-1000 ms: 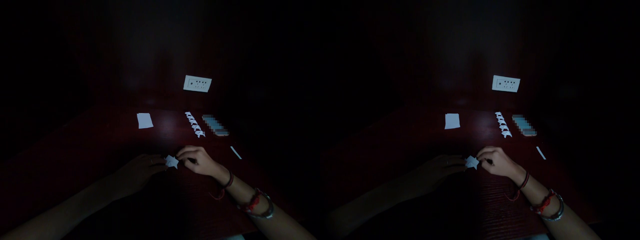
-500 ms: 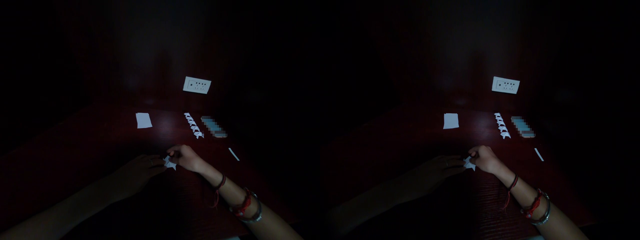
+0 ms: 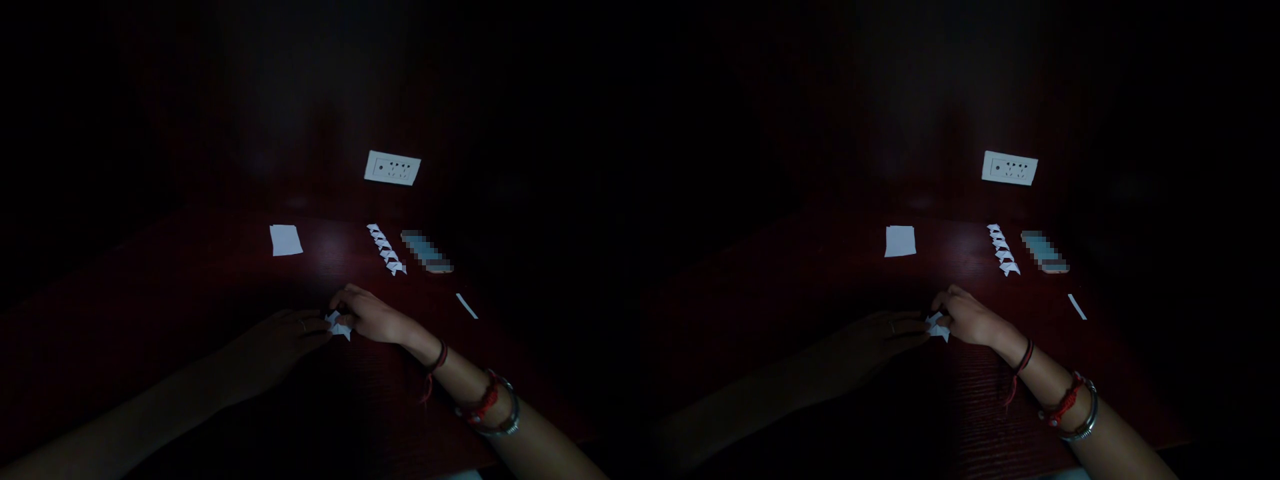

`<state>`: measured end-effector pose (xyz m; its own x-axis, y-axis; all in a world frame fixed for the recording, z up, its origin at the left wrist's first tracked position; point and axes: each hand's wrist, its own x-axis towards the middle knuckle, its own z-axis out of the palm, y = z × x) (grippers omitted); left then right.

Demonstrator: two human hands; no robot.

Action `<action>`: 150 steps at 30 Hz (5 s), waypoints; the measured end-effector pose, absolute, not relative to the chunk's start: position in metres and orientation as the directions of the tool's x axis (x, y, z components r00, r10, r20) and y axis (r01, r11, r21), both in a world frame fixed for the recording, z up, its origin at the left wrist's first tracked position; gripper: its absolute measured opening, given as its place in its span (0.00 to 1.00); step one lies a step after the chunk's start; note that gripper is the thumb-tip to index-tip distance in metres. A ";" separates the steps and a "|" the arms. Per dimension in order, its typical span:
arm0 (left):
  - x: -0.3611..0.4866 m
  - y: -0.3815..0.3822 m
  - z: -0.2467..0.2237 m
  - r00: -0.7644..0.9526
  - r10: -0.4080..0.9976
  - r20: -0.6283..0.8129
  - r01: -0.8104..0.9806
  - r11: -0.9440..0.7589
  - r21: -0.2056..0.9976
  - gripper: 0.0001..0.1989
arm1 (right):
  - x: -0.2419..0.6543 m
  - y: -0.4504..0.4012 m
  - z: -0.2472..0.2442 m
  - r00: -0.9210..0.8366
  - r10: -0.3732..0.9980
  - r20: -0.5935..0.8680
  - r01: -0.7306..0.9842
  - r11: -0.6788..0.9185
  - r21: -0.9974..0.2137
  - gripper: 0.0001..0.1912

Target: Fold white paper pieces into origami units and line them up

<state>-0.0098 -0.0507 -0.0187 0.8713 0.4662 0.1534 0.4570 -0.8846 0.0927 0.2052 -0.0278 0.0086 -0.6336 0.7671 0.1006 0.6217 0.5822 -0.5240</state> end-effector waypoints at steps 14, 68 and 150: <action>-0.005 -0.059 -0.017 0.843 0.495 0.209 0.490 -0.868 0.076 0.25 | 0.208 -0.026 0.012 -0.653 0.753 0.076 0.613 0.586 -0.530 0.11; 0.001 -0.070 -0.019 0.779 0.571 0.260 0.536 -0.821 0.197 0.24 | 0.204 -0.051 0.009 -0.427 0.882 0.199 0.579 0.436 -0.689 0.07; -0.017 -0.032 0.010 0.405 0.779 0.479 0.696 -0.602 0.391 0.09 | 0.210 -0.052 0.025 -0.724 0.649 0.231 0.565 0.752 -0.340 0.13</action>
<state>-0.0172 -0.0316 0.0101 0.4051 0.7790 0.4787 0.6961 -0.6022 0.3909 0.2097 -0.0525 0.0250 -0.7245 0.6494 0.2310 0.5652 0.7515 -0.3403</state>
